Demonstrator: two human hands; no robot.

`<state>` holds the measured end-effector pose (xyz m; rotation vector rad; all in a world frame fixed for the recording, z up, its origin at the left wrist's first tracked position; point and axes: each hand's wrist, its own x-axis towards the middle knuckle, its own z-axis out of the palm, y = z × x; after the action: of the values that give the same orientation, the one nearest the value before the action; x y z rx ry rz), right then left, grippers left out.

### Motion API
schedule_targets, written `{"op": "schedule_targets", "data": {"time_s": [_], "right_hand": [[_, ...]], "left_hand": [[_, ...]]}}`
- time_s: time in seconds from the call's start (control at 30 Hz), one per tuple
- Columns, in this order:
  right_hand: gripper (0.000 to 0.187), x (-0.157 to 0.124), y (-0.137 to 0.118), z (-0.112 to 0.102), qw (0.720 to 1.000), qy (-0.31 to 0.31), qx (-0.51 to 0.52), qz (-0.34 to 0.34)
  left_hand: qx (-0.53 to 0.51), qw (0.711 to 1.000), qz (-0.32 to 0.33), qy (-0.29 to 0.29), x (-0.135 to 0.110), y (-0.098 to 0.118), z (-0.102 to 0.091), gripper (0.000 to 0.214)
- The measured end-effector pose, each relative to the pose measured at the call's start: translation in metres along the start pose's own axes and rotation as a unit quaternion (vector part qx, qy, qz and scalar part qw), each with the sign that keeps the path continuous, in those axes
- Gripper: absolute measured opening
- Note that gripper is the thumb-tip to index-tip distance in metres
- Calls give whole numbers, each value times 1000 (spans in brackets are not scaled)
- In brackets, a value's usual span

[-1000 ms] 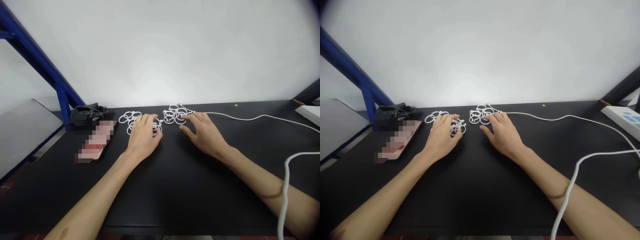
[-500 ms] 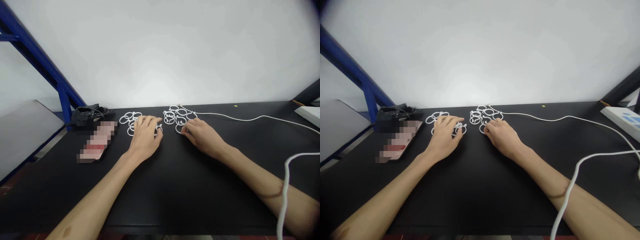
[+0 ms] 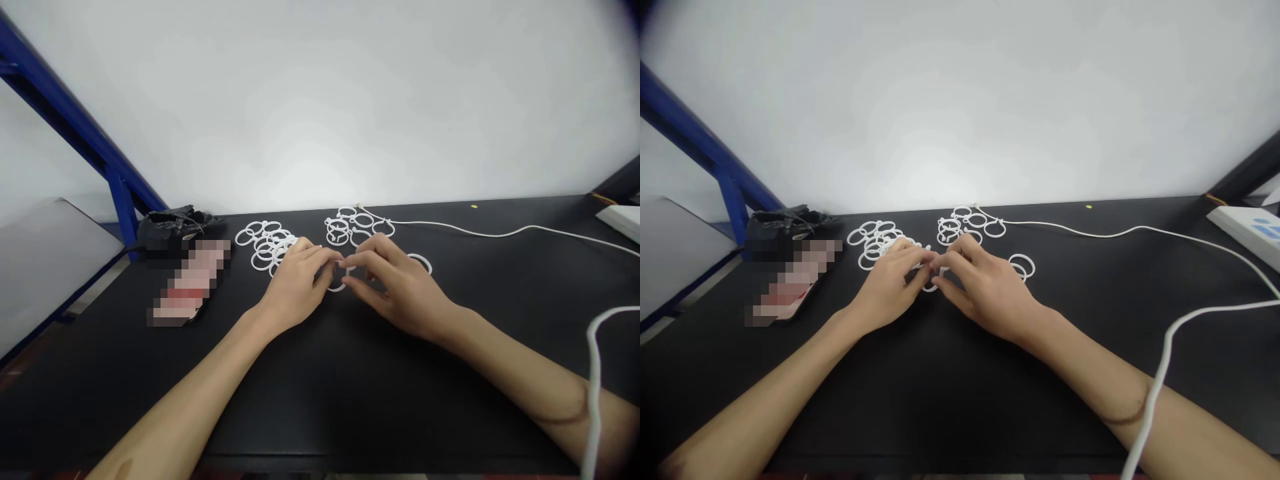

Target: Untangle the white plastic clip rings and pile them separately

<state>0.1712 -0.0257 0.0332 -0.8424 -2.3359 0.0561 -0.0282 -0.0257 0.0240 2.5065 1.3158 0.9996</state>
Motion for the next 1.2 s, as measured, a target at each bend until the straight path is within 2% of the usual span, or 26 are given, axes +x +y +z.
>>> {"op": "schedule_targets", "data": {"time_s": [0.07, 0.13, 0.27, 0.4, 0.53, 0.7, 0.97, 1.07, 1.13, 1.2], "right_hand": [[23, 0, -2, -1, 1000, 0, -2, 24], [21, 0, -2, -2, 999, -26, 20, 32], [11, -1, -1, 1, 993, -57, 89, 51], [6, 0, -2, 2, 987, -10, 127, 99], [4, 2, -1, 0, 981, 44, 118, 149], [8, 4, 1, -2, 983, 58, 112, 131], [12, 4, 1, -4, 988, 19, 103, 116], [9, 3, 7, -3, 988, 1, 76, 132], [24, 2, 15, -1, 992, -5, 17, 125], [30, 1, 24, 1, 992, -8, -68, 107]], "left_hand": [[-6, 1000, 19, -3, 0, 0, -1, 19], [-13, 999, 31, -3, -1, 0, -1, 20], [-21, 1000, 21, 2, -2, 0, 0, 20], [-27, 1000, 10, 9, -1, 4, -1, 22], [-32, 999, 14, -4, -2, 12, -5, 29], [-33, 999, 11, -21, -3, 13, -6, 38], [-37, 998, 20, -37, -1, 14, -4, 29], [-7, 1000, 10, -15, 0, 13, -2, 29], [33, 999, -13, 14, 1, 9, -1, 30], [77, 995, -43, 42, 2, 3, 1, 31]]}}
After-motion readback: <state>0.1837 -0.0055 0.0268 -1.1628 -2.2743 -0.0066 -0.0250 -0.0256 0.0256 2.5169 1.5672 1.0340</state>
